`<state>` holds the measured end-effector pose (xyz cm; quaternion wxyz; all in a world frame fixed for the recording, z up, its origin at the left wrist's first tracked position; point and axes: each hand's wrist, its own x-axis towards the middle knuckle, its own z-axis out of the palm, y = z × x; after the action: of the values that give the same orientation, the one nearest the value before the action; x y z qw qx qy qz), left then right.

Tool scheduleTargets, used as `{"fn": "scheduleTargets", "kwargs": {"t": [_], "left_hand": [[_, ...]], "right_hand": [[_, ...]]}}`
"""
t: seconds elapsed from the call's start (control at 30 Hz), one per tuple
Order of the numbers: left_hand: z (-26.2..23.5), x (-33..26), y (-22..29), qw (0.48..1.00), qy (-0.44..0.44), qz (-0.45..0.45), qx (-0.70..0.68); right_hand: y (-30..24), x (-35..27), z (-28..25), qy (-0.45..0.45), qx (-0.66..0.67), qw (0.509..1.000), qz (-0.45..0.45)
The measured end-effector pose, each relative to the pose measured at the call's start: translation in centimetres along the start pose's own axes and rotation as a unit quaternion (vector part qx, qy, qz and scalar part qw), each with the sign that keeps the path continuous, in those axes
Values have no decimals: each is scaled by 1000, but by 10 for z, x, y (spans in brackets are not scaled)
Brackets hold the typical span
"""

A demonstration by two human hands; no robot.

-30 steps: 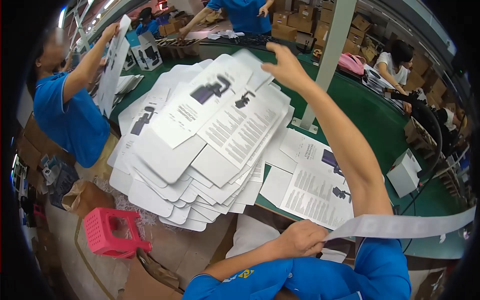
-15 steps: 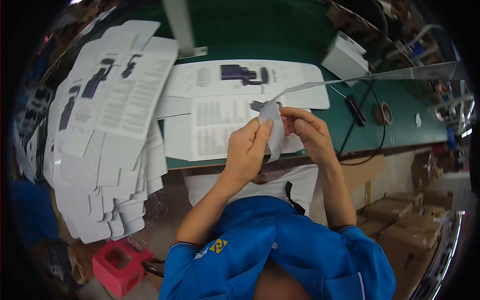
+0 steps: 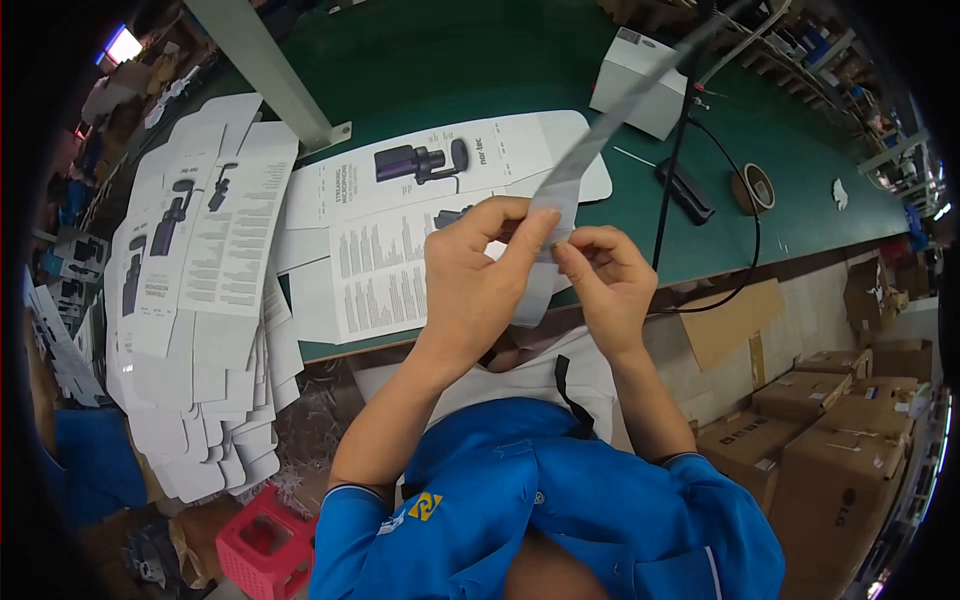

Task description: The person peels labels from a roll by hand and applies them to unfolded product boxes in an assembly line.

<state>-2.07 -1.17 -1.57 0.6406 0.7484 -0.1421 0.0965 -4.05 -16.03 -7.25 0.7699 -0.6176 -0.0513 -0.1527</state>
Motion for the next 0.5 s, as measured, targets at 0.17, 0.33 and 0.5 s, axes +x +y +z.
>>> {"fn": "scheduleTargets", "kwargs": {"t": [0.17,0.33,0.5], "left_hand": [[8,1,-3,989,4,-83,-122],[10,0,-11,990,-1,-85,-112],[1,-13,-25,997,48,-45,-33]], "right_hand": [[-4,12,-4,42,-293,896,-331],[-9,11,-12,15,-412,818,-402],[-14,0,-15,-78,-391,834,-382]]}}
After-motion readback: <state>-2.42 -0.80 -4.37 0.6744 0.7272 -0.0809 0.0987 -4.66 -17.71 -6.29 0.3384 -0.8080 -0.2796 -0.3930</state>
